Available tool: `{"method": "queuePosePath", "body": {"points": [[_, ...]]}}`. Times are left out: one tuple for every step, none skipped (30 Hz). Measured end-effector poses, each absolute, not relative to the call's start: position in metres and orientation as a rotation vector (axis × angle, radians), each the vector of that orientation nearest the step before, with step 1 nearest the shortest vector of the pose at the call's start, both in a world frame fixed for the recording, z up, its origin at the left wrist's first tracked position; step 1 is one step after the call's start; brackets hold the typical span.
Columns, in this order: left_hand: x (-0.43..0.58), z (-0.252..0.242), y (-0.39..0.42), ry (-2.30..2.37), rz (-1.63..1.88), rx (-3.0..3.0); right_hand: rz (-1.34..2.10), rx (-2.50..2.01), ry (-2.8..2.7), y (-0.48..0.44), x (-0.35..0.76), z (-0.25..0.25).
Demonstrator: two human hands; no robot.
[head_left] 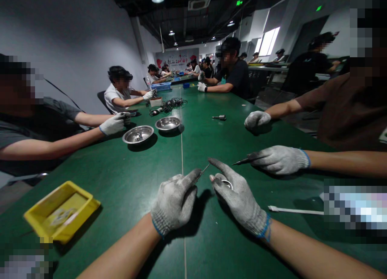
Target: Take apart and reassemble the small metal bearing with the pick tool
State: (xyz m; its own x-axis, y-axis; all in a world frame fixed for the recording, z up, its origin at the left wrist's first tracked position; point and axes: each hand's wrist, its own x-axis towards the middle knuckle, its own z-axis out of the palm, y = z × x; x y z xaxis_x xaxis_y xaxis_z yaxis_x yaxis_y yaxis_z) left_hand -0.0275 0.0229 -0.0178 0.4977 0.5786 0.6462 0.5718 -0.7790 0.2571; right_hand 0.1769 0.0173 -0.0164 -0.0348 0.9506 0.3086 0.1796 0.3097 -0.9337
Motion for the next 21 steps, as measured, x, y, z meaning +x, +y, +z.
{"method": "queuePosePath", "body": {"points": [[-0.027, -0.018, 0.022, 1.033, 1.178, 2.717, 0.871, -1.098, -1.472, 0.018, 0.176, -0.016], [-0.026, -0.018, 0.022, 1.023, 1.187, 2.723, 0.866, -1.090, -1.472, 0.019, 0.175, -0.016], [-0.026, -0.019, 0.021, 1.013, 1.201, 2.727, 0.874, -1.084, -1.473, 0.020, 0.174, -0.016], [-0.025, -0.019, 0.021, 1.002, 1.211, 2.731, 0.885, -1.082, -1.473, 0.020, 0.173, -0.015], [-0.025, -0.020, 0.021, 0.993, 1.213, 2.734, 0.895, -1.085, -1.472, 0.019, 0.171, -0.015], [-0.025, -0.020, 0.021, 0.986, 1.208, 2.736, 0.901, -1.091, -1.469, 0.019, 0.170, -0.015], [-0.025, -0.020, 0.021, 0.982, 1.202, 2.738, 0.898, -1.096, -1.468, 0.018, 0.170, -0.015], [-0.025, -0.020, 0.021, 0.986, 1.193, 2.739, 0.887, -1.100, -1.466, 0.018, 0.169, -0.015], [-0.024, -0.020, 0.021, 0.999, 1.180, 2.742, 0.865, -1.106, -1.459, 0.018, 0.169, -0.015], [-0.024, -0.019, 0.021, 1.022, 1.159, 2.747, 0.835, -1.117, -1.441, 0.018, 0.170, -0.016], [-0.024, -0.019, 0.021, 1.059, 1.131, 2.754, 0.799, -1.136, -1.411, 0.018, 0.170, -0.017], [-0.024, -0.019, 0.022, 1.112, 1.098, 2.761, 0.761, -1.162, -1.367, 0.019, 0.171, -0.018], [-0.024, -0.020, 0.023, 1.184, 1.062, 2.763, 0.725, -1.189, -1.315, 0.020, 0.172, -0.019], [-0.024, -0.020, 0.024, 1.273, 1.030, 2.755, 0.700, -1.215, -1.260, 0.021, 0.173, -0.020], [-0.024, -0.020, 0.026, 1.372, 1.001, 2.737, 0.688, -1.235, -1.209, 0.022, 0.174, -0.021], [-0.025, -0.021, 0.028, 1.479, 0.977, 2.709, 0.691, -1.249, -1.170, 0.022, 0.175, -0.022], [-0.026, -0.021, 0.031, 1.590, 0.958, 2.672, 0.705, -1.255, -1.147, 0.023, 0.176, -0.022], [-0.027, -0.021, 0.034, 1.701, 0.938, 2.629, 0.724, -1.253, -1.139, 0.023, 0.176, -0.023], [-0.029, -0.021, 0.038, 1.807, 0.914, 2.583, 0.744, -1.247, -1.146, 0.024, 0.176, -0.023], [-0.030, -0.021, 0.040, 1.904, 0.883, 2.536, 0.761, -1.240, -1.164, 0.023, 0.176, -0.023], [-0.031, -0.021, 0.043, 1.992, 0.843, 2.485, 0.771, -1.234, -1.186, 0.023, 0.176, -0.023]]}}
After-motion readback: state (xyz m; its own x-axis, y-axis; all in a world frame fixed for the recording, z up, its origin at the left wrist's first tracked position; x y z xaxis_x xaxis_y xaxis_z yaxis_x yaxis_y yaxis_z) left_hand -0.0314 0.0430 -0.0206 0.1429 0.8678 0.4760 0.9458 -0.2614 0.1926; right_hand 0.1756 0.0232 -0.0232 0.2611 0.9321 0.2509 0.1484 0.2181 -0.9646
